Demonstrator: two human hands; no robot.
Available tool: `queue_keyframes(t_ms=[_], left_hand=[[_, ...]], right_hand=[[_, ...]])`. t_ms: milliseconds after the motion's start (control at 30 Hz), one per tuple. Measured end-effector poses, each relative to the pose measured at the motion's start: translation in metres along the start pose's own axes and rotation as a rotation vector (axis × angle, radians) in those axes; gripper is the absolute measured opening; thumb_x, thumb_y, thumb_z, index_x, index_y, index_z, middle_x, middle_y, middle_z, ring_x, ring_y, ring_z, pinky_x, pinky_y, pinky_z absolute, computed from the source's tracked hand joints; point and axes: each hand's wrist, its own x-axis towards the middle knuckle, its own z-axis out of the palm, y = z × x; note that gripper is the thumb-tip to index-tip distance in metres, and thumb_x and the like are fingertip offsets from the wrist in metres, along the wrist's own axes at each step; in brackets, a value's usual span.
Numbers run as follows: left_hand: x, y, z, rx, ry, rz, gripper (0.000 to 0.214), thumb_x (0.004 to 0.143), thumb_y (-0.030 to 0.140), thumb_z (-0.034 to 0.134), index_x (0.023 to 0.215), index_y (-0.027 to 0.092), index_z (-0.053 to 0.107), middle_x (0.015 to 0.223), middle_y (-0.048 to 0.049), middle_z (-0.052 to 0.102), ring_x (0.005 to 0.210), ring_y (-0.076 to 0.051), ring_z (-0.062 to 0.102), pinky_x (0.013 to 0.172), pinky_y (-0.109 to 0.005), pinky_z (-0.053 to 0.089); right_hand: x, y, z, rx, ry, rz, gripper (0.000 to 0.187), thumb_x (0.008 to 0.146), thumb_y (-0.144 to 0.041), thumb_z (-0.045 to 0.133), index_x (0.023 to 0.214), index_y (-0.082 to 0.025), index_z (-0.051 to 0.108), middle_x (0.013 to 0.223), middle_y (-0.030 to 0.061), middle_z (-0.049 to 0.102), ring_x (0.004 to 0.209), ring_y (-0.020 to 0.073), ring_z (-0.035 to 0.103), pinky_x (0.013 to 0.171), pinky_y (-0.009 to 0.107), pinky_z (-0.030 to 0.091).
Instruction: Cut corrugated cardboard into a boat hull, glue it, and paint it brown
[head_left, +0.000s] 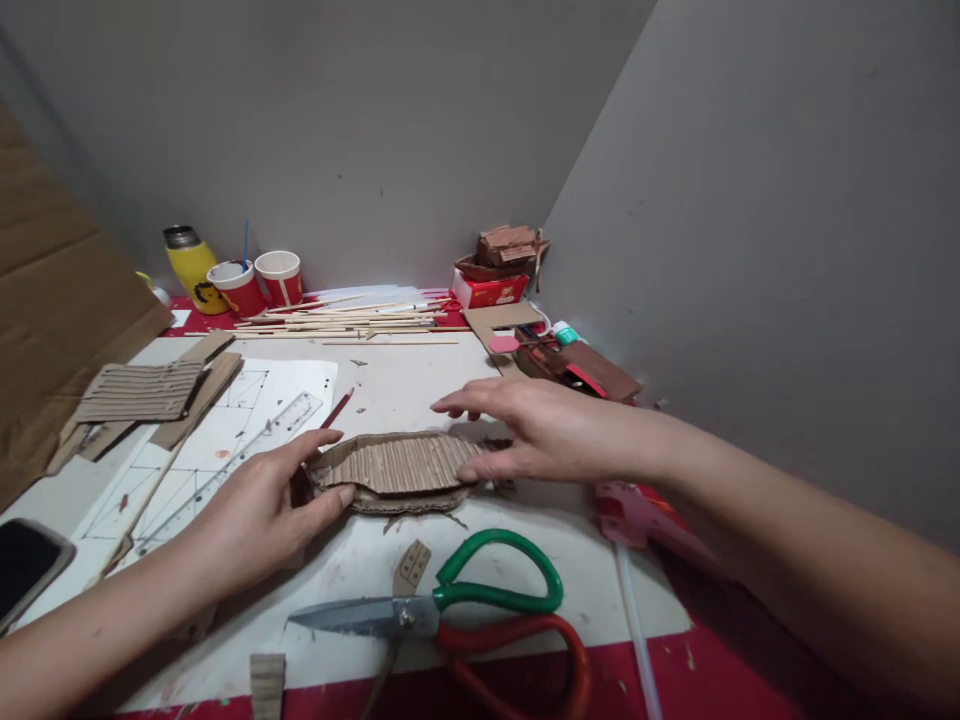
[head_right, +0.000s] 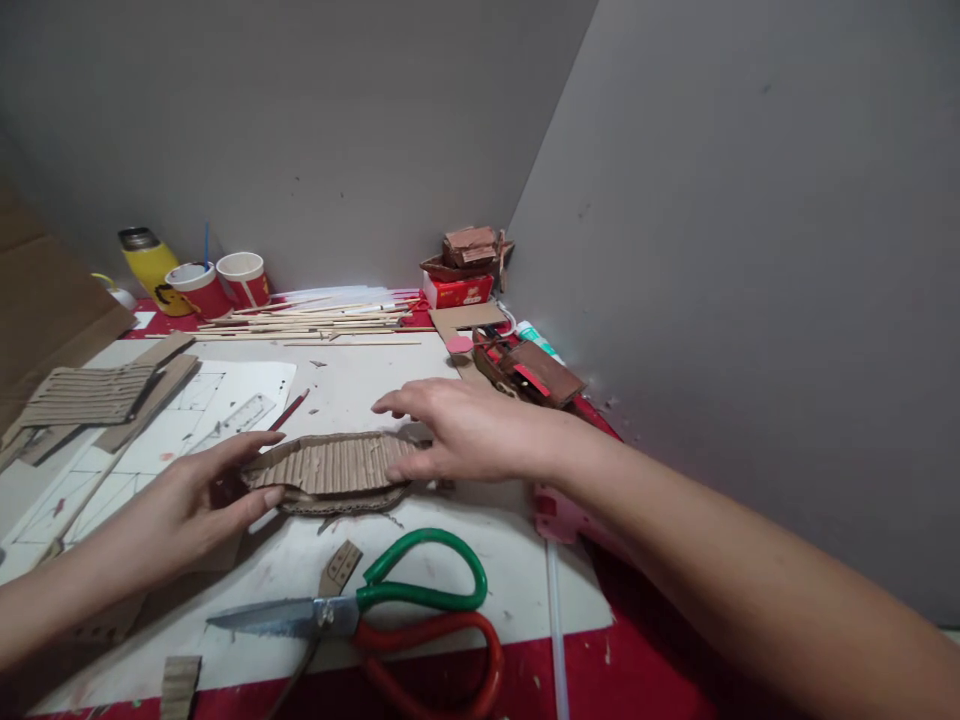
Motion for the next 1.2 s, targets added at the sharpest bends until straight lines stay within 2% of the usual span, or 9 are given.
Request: queue_keyframes(t_ms=[133,333,533,633,733,933,1000,1133,1200], left_hand=[[0.000,-0.005,0.000,0.038,0.013,0.009,0.062,0.087,0.058,0.052,0.136,0.020,0.049,0.089,-0.0068,0.069,0.072,-0.024,0.062,0.065,-0.034,0.045],[-0.001,-0.007,0.000,0.073,0.268,0.193,0.056,0.087,0.052,0.057,0.132,0.019,0.052,0.127,-0.0142,0.061,0.109,-0.031,0.059,0.091,-0.042,0.045],[-0.022,0.021,-0.004,-0.119,0.499,0.259,0.024,0.082,0.038,0.065,0.102,0.024,0.069,0.101,-0.0065,0.073,0.093,-0.027,0.066,0.085,-0.036,0.050],[-0.030,0.044,-0.002,-0.491,0.159,0.145,0.021,0.082,0.043,0.064,0.086,0.024,0.072,0.078,-0.0042,0.075,0.070,-0.022,0.068,0.062,-0.030,0.053],[-0.025,0.063,0.008,-0.927,-0.127,0.035,0.048,0.076,0.051,0.071,0.115,0.023,0.064,0.087,-0.0059,0.077,0.070,-0.021,0.071,0.058,-0.028,0.056],[-0.004,0.069,0.014,-1.342,0.091,-0.197,0.028,0.077,0.038,0.074,0.069,0.015,0.061,0.061,-0.0039,0.069,0.059,-0.016,0.069,0.061,-0.024,0.058],[0.001,0.063,0.009,-1.337,0.173,-0.183,0.024,0.075,0.032,0.076,0.068,0.015,0.061,0.058,0.0004,0.065,0.057,-0.013,0.067,0.059,-0.022,0.058],[0.007,0.054,0.003,-1.288,0.248,-0.120,0.032,0.073,0.029,0.078,0.059,0.018,0.051,0.053,0.0059,0.055,0.058,-0.011,0.062,0.063,-0.023,0.059],[0.008,0.053,0.003,-1.296,0.220,-0.075,0.040,0.073,0.030,0.078,0.055,0.018,0.044,0.054,0.0061,0.054,0.060,-0.011,0.060,0.064,-0.024,0.059]], right_hand=[[-0.014,-0.003,0.004,-0.039,-0.048,-0.003,0.072,0.079,-0.032,0.075,0.143,-0.019,0.046,0.129,0.0137,0.063,0.116,0.0297,0.059,0.096,0.043,0.046],[-0.018,0.003,0.015,-0.046,0.081,-0.156,0.033,0.089,-0.025,0.064,0.121,-0.016,0.067,0.105,0.0122,0.072,0.097,0.0240,0.066,0.086,0.037,0.050],[-0.027,0.014,0.022,0.126,0.372,-0.203,0.026,0.094,-0.020,0.051,0.109,-0.016,0.072,0.096,0.0103,0.077,0.085,0.0192,0.072,0.076,0.031,0.056],[-0.032,0.000,0.025,0.189,0.669,-0.098,0.022,0.092,-0.019,0.055,0.106,-0.021,0.072,0.100,0.0068,0.078,0.086,0.0185,0.073,0.077,0.030,0.058],[-0.032,-0.024,0.032,0.074,0.846,-0.168,0.022,0.092,-0.013,0.054,0.107,-0.017,0.070,0.100,0.0104,0.077,0.089,0.0189,0.073,0.079,0.030,0.059],[-0.040,-0.053,0.040,-0.110,0.703,-0.370,0.035,0.093,-0.026,0.056,0.122,-0.007,0.059,0.121,0.0233,0.066,0.113,0.0261,0.064,0.090,0.035,0.055],[-0.054,-0.054,0.043,-0.032,0.659,-0.283,0.038,0.093,-0.031,0.057,0.124,-0.009,0.056,0.117,0.0204,0.068,0.112,0.0258,0.063,0.091,0.036,0.054],[-0.081,-0.061,0.062,0.044,0.192,0.040,0.011,0.080,-0.023,0.066,0.091,-0.021,0.066,0.085,0.0053,0.070,0.077,0.0221,0.066,0.070,0.032,0.055],[-0.087,-0.067,0.073,0.009,0.138,0.108,0.019,0.076,-0.016,0.064,0.095,-0.021,0.066,0.093,0.0076,0.069,0.083,0.0235,0.065,0.078,0.034,0.053]])
